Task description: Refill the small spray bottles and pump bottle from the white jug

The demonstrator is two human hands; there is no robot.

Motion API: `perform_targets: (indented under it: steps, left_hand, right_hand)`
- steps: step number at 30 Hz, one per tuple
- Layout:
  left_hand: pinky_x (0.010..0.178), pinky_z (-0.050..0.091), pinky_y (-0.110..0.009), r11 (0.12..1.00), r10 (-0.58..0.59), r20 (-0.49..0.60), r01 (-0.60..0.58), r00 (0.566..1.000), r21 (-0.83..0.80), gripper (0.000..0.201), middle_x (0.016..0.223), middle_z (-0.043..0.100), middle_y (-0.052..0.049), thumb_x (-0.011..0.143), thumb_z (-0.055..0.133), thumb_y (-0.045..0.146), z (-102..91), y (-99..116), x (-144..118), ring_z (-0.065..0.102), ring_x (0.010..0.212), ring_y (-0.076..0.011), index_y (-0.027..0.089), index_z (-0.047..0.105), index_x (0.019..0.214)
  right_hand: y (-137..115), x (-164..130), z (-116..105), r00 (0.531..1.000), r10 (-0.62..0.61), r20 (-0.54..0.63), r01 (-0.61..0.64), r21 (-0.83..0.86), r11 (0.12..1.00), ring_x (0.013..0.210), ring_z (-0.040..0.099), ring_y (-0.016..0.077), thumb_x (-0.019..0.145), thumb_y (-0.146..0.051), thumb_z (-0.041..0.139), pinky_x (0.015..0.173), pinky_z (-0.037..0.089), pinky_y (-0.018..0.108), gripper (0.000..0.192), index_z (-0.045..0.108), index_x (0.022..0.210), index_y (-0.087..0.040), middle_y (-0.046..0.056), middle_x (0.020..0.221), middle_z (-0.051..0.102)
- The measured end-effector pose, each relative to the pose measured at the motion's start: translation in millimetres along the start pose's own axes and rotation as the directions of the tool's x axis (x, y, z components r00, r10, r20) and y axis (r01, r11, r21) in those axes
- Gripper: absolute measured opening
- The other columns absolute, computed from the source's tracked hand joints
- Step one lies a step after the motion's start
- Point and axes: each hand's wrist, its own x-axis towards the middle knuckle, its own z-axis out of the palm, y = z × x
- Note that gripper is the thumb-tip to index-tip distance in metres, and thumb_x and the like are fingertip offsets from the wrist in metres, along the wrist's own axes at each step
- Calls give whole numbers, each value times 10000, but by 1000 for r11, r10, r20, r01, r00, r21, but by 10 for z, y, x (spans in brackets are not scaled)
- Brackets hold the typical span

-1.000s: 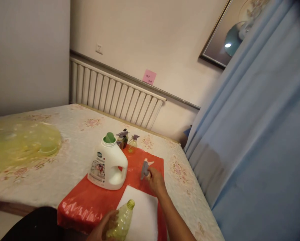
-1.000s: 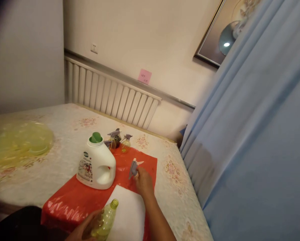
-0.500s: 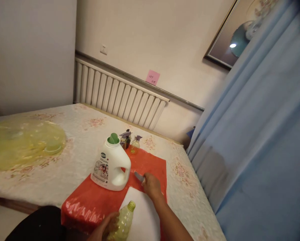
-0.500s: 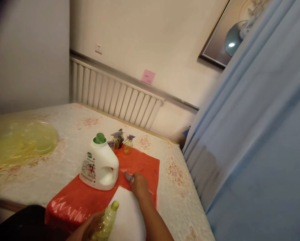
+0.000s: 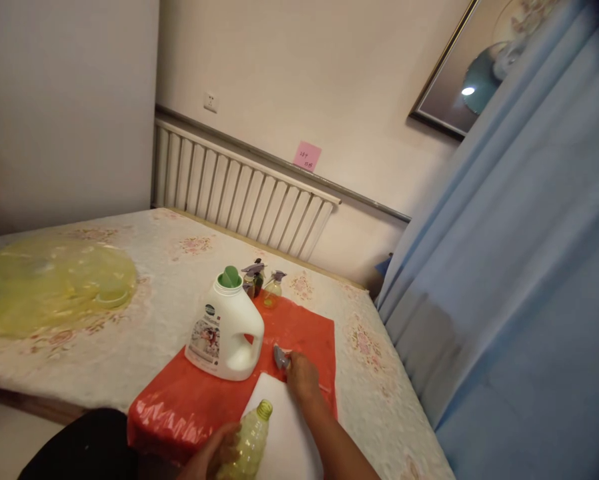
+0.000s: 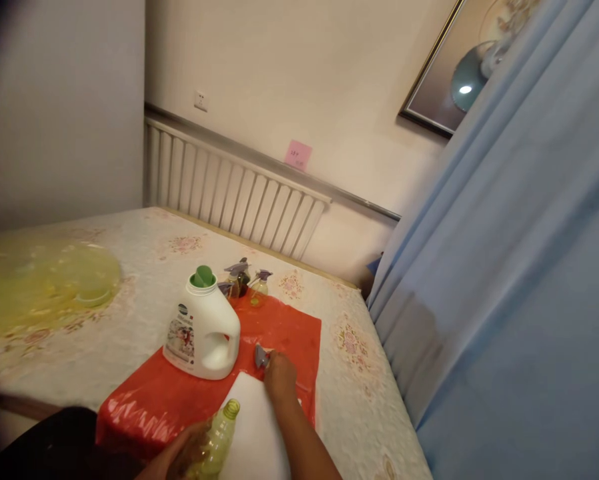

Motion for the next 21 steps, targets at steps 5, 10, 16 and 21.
perform_targets:
  steps: [5, 10, 16, 21]
  left_hand:
    - [1106, 316, -538, 996, 27, -26, -29, 999, -87, 1070, 1377, 535, -150, 429, 793, 721, 2, -68, 6, 386, 1346, -443, 253, 480, 1339]
    - [1124, 306, -527, 988, 38, -38, -44, 999, -151, 1029, 1356, 568, -121, 436, 821, 685, 30, -67, 39, 390, 1354, -425, 292, 500, 1331]
    - [1095, 365, -481, 979, 55, -74, -68, 996, -192, 965, 1339, 584, -97, 457, 849, 630, 40, 2, 97, 452, 1313, -402, 301, 523, 1304]
    - [1060, 395, -493, 978, 76, -126, -99, 989, -186, 891, 1264, 640, -119, 472, 867, 588, 74, 82, 126, 505, 1262, -415, 263, 564, 1243]
  right_hand:
    - [7, -106, 24, 1000, -22, -22, 24, 115, 993, 778, 604, 221, 796, -105, 526, 675, 358, 275, 179, 693, 839, -153, 80, 839, 692]
    - [-117, -317, 6, 995, -18, -98, 48, 309, 950, 856, 577, 237, 777, -106, 502, 766, 389, 308, 195, 658, 880, -163, 76, 875, 654]
    - [-263, -707, 140, 999, 3, 37, -25, 616, 788, 613, 563, 173, 718, -141, 538, 607, 420, 274, 126, 627, 799, -179, -13, 647, 564]
    - [-277, -948, 96, 977, -18, 212, -167, 818, 551, 506, 592, 154, 796, -360, 579, 456, 418, 232, 227, 607, 879, -151, 0, 622, 607]
